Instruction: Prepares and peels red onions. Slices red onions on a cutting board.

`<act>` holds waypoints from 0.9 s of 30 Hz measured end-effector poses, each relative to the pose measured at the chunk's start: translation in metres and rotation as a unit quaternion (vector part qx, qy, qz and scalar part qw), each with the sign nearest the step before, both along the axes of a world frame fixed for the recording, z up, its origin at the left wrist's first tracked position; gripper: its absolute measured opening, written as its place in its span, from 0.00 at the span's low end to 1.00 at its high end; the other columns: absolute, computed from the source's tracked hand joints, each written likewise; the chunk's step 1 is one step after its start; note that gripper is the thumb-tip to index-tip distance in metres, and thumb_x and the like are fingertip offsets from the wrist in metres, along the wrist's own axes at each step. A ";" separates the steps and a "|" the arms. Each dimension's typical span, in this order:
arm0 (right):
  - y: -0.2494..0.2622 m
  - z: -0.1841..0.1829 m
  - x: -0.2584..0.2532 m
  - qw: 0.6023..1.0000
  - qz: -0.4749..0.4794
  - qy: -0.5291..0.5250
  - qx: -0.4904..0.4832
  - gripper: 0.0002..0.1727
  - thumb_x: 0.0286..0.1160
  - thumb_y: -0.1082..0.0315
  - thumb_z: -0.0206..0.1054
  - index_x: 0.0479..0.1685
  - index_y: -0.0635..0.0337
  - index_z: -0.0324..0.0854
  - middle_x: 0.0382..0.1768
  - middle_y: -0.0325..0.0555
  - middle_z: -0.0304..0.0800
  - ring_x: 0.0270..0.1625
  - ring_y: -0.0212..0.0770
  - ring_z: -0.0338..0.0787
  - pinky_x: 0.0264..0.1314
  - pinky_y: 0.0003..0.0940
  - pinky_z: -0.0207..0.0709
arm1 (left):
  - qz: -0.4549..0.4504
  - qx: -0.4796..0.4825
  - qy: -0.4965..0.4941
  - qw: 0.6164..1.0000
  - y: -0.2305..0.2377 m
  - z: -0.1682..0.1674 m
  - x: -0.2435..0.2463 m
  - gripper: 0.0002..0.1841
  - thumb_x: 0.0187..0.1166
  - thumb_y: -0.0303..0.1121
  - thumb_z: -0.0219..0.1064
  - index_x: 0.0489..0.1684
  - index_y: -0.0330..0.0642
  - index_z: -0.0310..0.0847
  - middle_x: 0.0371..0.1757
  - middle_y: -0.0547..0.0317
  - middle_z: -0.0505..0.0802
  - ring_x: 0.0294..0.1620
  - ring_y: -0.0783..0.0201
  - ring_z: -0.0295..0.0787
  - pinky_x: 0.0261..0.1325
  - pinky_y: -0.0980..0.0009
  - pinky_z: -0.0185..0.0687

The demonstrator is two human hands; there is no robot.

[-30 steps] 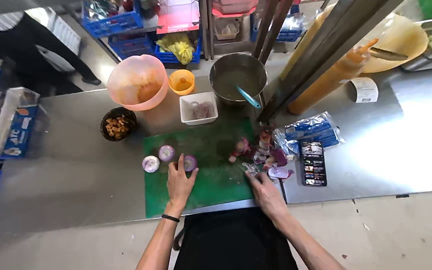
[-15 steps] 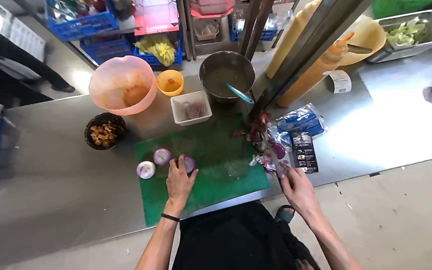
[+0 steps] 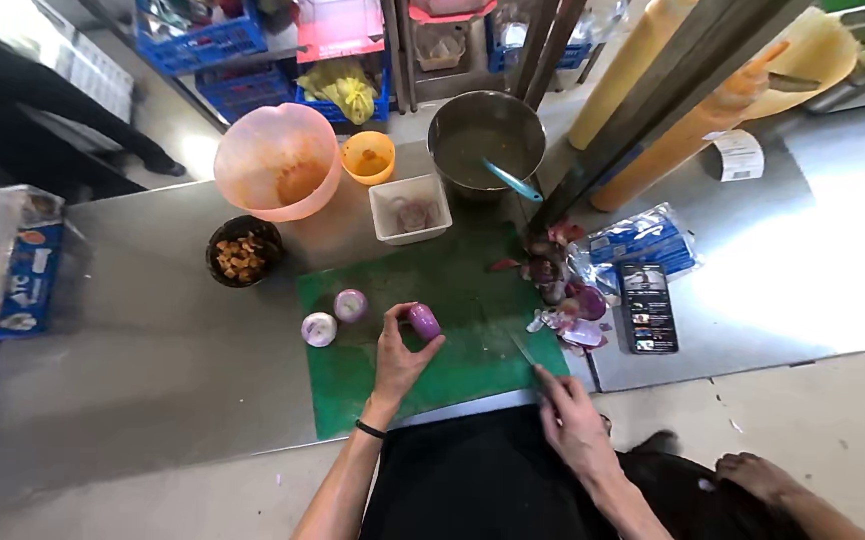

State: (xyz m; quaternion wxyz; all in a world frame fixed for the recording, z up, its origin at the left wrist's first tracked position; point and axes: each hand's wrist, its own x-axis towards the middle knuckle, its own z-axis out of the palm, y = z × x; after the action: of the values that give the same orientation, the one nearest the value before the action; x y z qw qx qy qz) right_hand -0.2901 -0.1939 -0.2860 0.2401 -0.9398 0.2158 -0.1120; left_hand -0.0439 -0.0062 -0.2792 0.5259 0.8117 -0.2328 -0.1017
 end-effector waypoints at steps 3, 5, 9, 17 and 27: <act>-0.014 0.023 0.007 0.999 -0.043 -0.002 0.031 0.31 0.71 0.66 0.61 0.78 0.67 0.76 0.58 0.62 0.86 0.52 0.55 0.90 0.51 0.49 0.87 | -0.011 -0.019 0.016 1.000 -0.001 -0.011 -0.003 0.41 0.63 0.40 0.84 0.76 0.37 0.67 0.69 0.48 0.86 0.67 0.59 0.86 0.72 0.61 0.82; -0.013 0.035 0.015 0.996 -0.041 0.025 0.070 0.35 0.69 0.67 0.64 0.81 0.70 0.70 0.64 0.64 0.84 0.58 0.58 0.90 0.58 0.53 0.86 | -0.018 -0.012 0.023 1.000 -0.004 -0.017 -0.006 0.42 0.65 0.42 0.83 0.78 0.36 0.65 0.68 0.44 0.85 0.68 0.57 0.85 0.73 0.59 0.81; -0.007 0.048 0.030 0.982 -0.071 0.058 0.167 0.29 0.71 0.66 0.69 0.73 0.68 0.77 0.56 0.59 0.89 0.51 0.52 0.92 0.55 0.52 0.87 | -0.037 0.009 0.018 0.999 -0.009 -0.023 -0.011 0.41 0.70 0.47 0.78 0.84 0.41 0.66 0.75 0.45 0.82 0.73 0.55 0.81 0.76 0.57 0.77; -0.004 0.051 0.041 0.932 -0.122 0.051 0.338 0.20 0.79 0.59 0.66 0.64 0.60 0.77 0.30 0.37 0.93 0.26 0.33 0.93 0.30 0.32 0.91 | -0.077 0.058 -0.079 0.992 -0.002 -0.031 0.005 0.37 0.58 0.43 0.87 0.68 0.38 0.77 0.69 0.52 0.87 0.73 0.54 0.82 0.78 0.55 0.75; -0.001 0.047 0.039 0.911 -0.136 0.086 0.379 0.22 0.87 0.55 0.57 0.70 0.59 0.73 0.25 0.39 0.90 0.19 0.37 0.89 0.21 0.35 0.88 | -0.154 0.182 -0.126 0.963 0.011 -0.021 0.016 0.50 0.57 0.42 0.88 0.85 0.41 0.65 0.75 0.44 0.82 0.75 0.43 0.79 0.76 0.49 0.77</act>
State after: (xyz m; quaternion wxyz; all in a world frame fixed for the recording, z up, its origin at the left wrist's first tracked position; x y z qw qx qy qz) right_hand -0.2516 -0.1954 -0.2393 0.5411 -0.7459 0.3874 0.0275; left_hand -0.0281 0.0052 -0.3004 0.3138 0.8541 -0.3974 -0.1189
